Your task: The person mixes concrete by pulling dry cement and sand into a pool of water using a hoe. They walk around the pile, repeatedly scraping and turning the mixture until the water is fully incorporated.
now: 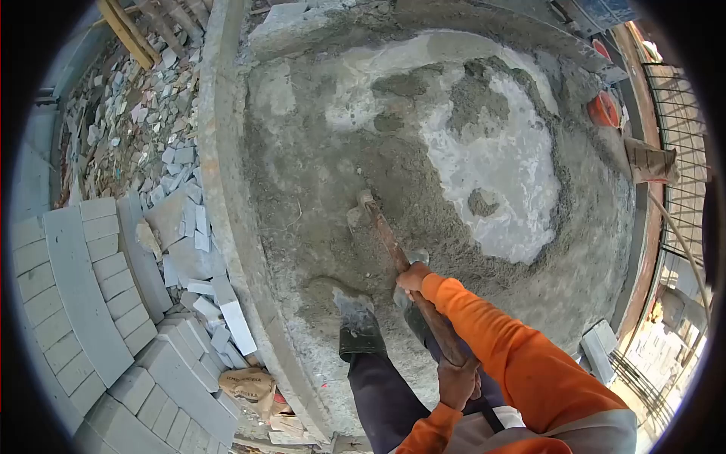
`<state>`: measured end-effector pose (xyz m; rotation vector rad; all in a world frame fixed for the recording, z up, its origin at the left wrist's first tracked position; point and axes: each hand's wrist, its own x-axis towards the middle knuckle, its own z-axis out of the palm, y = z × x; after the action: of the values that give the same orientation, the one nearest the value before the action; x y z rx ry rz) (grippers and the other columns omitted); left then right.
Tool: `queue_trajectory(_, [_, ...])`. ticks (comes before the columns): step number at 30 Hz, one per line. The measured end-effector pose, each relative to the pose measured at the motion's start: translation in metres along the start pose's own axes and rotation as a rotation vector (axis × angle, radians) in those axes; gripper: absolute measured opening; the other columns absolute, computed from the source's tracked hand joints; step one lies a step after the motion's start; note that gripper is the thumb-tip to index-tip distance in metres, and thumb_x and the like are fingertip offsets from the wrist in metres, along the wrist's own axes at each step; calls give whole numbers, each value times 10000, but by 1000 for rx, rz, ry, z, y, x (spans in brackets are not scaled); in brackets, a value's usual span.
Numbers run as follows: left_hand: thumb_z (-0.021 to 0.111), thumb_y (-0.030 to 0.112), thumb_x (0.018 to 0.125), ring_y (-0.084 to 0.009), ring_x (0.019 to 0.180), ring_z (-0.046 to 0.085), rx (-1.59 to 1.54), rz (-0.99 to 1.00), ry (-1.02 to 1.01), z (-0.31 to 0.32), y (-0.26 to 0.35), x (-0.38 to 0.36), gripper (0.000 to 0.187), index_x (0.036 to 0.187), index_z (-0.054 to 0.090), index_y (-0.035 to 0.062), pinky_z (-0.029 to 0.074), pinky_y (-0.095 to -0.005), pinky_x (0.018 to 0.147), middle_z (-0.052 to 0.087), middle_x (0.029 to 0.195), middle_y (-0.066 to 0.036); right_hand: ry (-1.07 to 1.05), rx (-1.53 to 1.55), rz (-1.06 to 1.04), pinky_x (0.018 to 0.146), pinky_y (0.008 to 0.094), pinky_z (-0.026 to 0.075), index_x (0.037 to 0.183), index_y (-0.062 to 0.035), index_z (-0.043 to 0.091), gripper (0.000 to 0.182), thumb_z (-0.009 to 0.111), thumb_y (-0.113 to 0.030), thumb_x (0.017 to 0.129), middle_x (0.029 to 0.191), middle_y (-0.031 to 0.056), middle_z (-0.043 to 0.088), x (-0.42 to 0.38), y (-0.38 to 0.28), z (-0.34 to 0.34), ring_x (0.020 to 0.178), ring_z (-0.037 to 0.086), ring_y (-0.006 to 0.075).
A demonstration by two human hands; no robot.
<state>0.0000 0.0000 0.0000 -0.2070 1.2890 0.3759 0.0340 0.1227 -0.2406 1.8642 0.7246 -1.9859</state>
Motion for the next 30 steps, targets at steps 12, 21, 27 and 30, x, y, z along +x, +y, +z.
queue_trajectory(12, [632,305,787,-463,924,625,667,-110,27,168,-68,-73,592,1176,373,-58,495,-490,818,620,968,-329,-68,714,19,361,315,367,733,-44,459,168,617,-22,786,587,34,451,-188,56,-153,418,429,125])
queue_trajectory(21, [618,219,780,-452,712,641,1069,121,-150,144,-75,-19,402,1091,442,36,521,-517,647,639,734,-264,104,1220,-127,346,315,317,668,-78,416,184,553,-59,789,530,17,374,-201,112,-241,371,330,126])
queue_trajectory(27, [656,166,767,-409,726,658,1319,429,-144,98,-49,103,408,1122,481,66,526,-509,646,662,777,-225,428,1377,-253,343,333,323,631,-74,433,177,532,-68,778,513,32,377,-129,138,-270,359,344,147])
queue_trajectory(30, [671,153,744,-390,754,659,1374,560,-134,77,-54,183,447,1152,503,81,531,-482,654,671,826,-205,649,1343,-301,348,345,347,647,-57,453,159,535,-47,782,513,40,393,-111,125,-276,362,363,159])
